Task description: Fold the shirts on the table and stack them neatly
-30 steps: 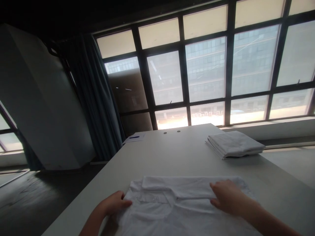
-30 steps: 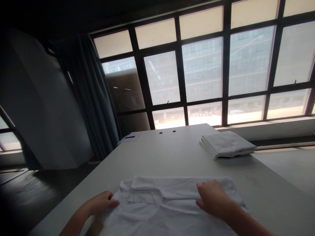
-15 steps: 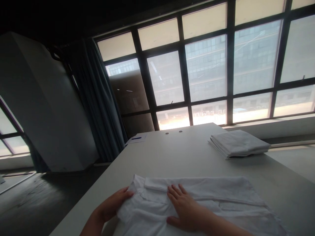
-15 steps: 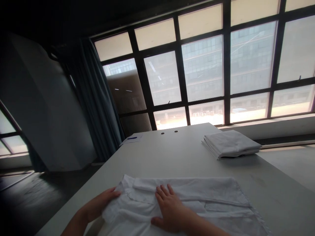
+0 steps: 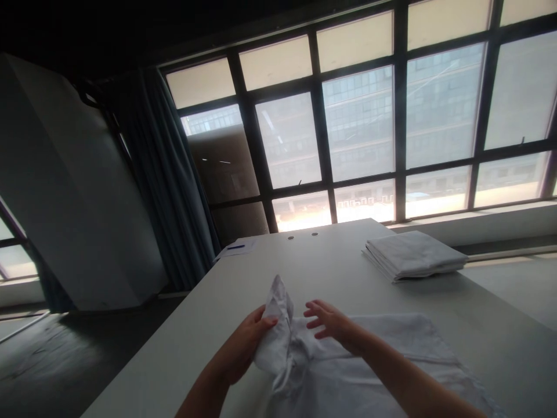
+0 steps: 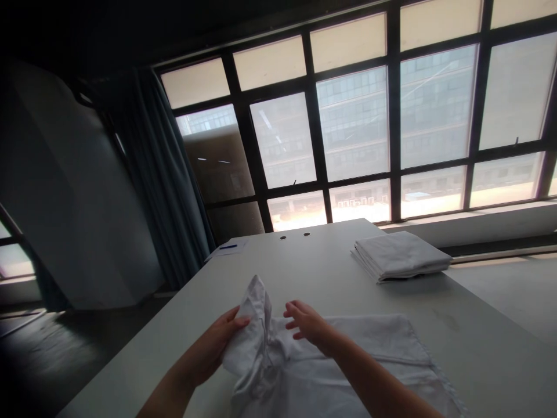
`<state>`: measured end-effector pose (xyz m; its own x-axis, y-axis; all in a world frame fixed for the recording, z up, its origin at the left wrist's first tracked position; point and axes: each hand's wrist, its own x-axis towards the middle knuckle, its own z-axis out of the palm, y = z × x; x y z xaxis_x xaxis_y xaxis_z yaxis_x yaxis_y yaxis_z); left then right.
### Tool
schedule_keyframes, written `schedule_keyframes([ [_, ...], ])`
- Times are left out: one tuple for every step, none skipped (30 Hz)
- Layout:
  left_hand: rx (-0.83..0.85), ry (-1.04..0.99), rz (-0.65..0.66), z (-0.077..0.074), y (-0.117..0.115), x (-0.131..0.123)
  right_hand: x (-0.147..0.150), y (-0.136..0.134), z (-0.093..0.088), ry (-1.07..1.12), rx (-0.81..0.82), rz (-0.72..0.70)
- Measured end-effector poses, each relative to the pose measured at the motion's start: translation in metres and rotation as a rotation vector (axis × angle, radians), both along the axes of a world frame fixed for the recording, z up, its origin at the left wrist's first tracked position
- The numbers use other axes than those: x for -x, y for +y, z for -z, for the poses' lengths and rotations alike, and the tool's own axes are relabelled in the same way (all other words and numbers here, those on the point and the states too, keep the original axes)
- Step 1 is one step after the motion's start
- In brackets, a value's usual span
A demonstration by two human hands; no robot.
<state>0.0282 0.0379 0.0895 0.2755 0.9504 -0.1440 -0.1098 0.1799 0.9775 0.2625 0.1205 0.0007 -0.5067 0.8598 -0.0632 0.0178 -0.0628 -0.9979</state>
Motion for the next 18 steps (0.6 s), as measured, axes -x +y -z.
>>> schedule_keyframes([
  [-0.02,0.007,0.044,0.001,0.0,-0.015,-0.007,0.005,-0.004,0.066,0.081,-0.011],
  [-0.04,0.03,0.09,0.004,0.001,-0.029,-0.014,0.01,-0.007,0.118,0.14,-0.015],
  [-0.059,0.07,0.138,0.01,0.002,-0.043,-0.021,0.015,-0.007,0.135,0.167,-0.004],
  [-0.073,0.127,0.181,0.018,0.003,-0.055,-0.027,0.02,-0.005,0.113,0.171,0.023],
  [-0.075,0.197,0.229,0.026,0.006,-0.064,-0.034,0.025,-0.002,0.059,0.156,0.065],
  [-0.067,0.267,0.272,0.036,0.009,-0.071,-0.039,0.03,0.004,-0.012,0.129,0.114],
  [-0.065,0.331,0.301,0.045,0.015,-0.075,-0.043,0.035,0.01,-0.086,0.097,0.16],
  [-0.08,0.394,0.305,0.054,0.022,-0.076,-0.046,0.039,0.017,-0.151,0.064,0.193],
  [-0.131,0.462,0.269,0.063,0.031,-0.073,-0.049,0.042,0.024,-0.2,0.032,0.209],
  [-0.211,0.535,0.198,0.07,0.041,-0.068,-0.05,0.045,0.029,-0.239,-0.002,0.217],
  [-0.313,0.623,0.093,0.077,0.052,-0.06,-0.051,0.047,0.033,-0.279,-0.042,0.22],
  [-0.419,0.715,-0.026,0.083,0.063,-0.05,-0.051,0.049,0.035,-0.32,-0.085,0.221],
  [-0.462,0.754,-0.104,0.09,0.073,-0.041,-0.05,0.05,0.036,-0.361,-0.13,0.222],
  [-0.481,0.775,-0.152,0.097,0.082,-0.031,-0.049,0.05,0.035,-0.403,-0.175,0.225],
  [-0.488,0.787,-0.18,0.103,0.09,-0.023,-0.047,0.05,0.034,-0.443,-0.221,0.234],
  [-0.483,0.788,-0.19,0.11,0.096,-0.015,-0.045,0.049,0.032,-0.48,-0.27,0.247],
  [-0.481,0.79,-0.191,0.117,0.1,-0.01,-0.042,0.047,0.03,-0.51,-0.321,0.263],
  [-0.482,0.791,-0.189,0.124,0.103,-0.006,-0.039,0.045,0.029,-0.532,-0.373,0.276],
])
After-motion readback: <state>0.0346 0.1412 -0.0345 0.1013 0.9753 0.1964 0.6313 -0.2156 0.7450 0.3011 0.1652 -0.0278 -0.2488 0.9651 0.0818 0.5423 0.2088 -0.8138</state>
